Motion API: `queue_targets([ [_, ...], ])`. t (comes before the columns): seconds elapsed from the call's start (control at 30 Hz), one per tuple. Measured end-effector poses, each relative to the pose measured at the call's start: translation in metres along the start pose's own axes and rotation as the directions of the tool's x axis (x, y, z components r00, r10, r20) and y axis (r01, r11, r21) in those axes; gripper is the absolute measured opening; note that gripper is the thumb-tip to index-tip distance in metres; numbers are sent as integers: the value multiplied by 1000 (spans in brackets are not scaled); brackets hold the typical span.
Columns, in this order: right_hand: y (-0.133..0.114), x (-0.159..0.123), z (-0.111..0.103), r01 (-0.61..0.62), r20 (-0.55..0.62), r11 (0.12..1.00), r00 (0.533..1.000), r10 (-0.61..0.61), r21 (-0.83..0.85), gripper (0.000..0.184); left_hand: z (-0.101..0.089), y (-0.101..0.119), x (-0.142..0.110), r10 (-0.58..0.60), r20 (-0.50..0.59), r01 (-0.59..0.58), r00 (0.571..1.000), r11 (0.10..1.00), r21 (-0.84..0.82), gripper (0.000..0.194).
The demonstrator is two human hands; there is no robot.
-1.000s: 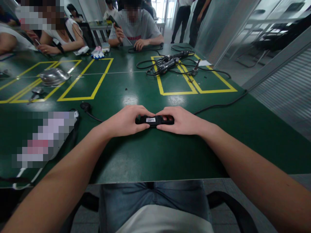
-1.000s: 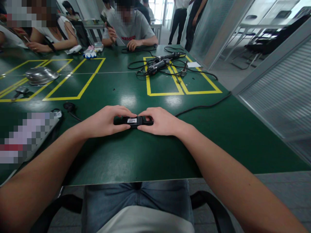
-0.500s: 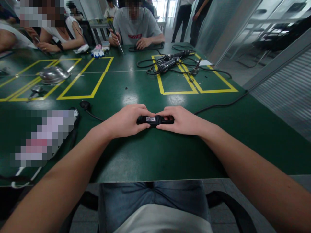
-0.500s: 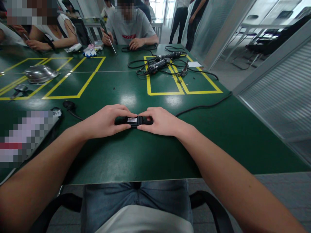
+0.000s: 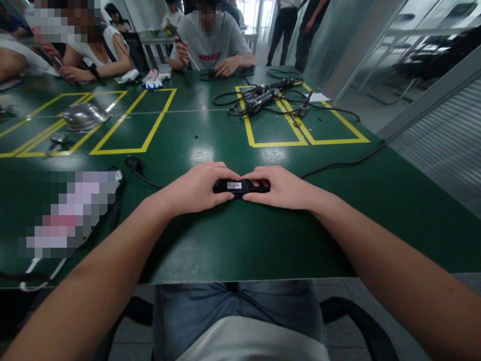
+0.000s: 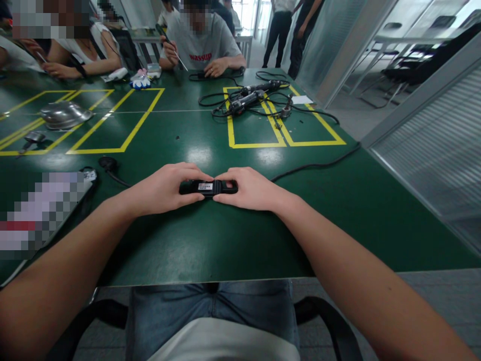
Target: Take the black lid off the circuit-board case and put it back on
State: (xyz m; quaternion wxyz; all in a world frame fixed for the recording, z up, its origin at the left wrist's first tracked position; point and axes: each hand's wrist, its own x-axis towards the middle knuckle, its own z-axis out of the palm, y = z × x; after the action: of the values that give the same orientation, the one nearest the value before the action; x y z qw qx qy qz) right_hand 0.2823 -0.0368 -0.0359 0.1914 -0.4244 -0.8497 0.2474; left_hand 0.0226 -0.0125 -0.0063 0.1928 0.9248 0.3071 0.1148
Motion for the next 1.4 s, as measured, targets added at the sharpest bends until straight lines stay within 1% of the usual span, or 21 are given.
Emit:
queue_targets([
  [0.23,-4,-1,1,-18,-1,999,1000,18,-34,41,1,0,0,-3,13,2,1000,1000,9,40],
  [0.4,-5,-1,4,-12,-42,1000,999,11,-23,39,3,-1,0,1,22,-1,1000,1000,22,45],
  [0.57,-6,-1,5,-11,-56,1000,998,9,-25,36,2,0,1,7,23,-7,1000,999,31,45],
  [1.03,-6,-2,6,12,-72,998,997,-16,-61,36,2,-1,1,-2,25,1,1000,999,38,45],
  [1.23,-6,-2,6,24,-68,997,997,-29,-70,30,7,-2,1,-40,15,38,999,996,77,58],
  [1.3,-6,-2,5,26,-69,998,997,-30,-61,31,8,-3,1,-44,21,41,999,995,91,54],
  [1.4,-7,-2,5,23,-68,999,997,-26,-48,33,6,-3,1,-42,29,39,999,995,87,43],
])
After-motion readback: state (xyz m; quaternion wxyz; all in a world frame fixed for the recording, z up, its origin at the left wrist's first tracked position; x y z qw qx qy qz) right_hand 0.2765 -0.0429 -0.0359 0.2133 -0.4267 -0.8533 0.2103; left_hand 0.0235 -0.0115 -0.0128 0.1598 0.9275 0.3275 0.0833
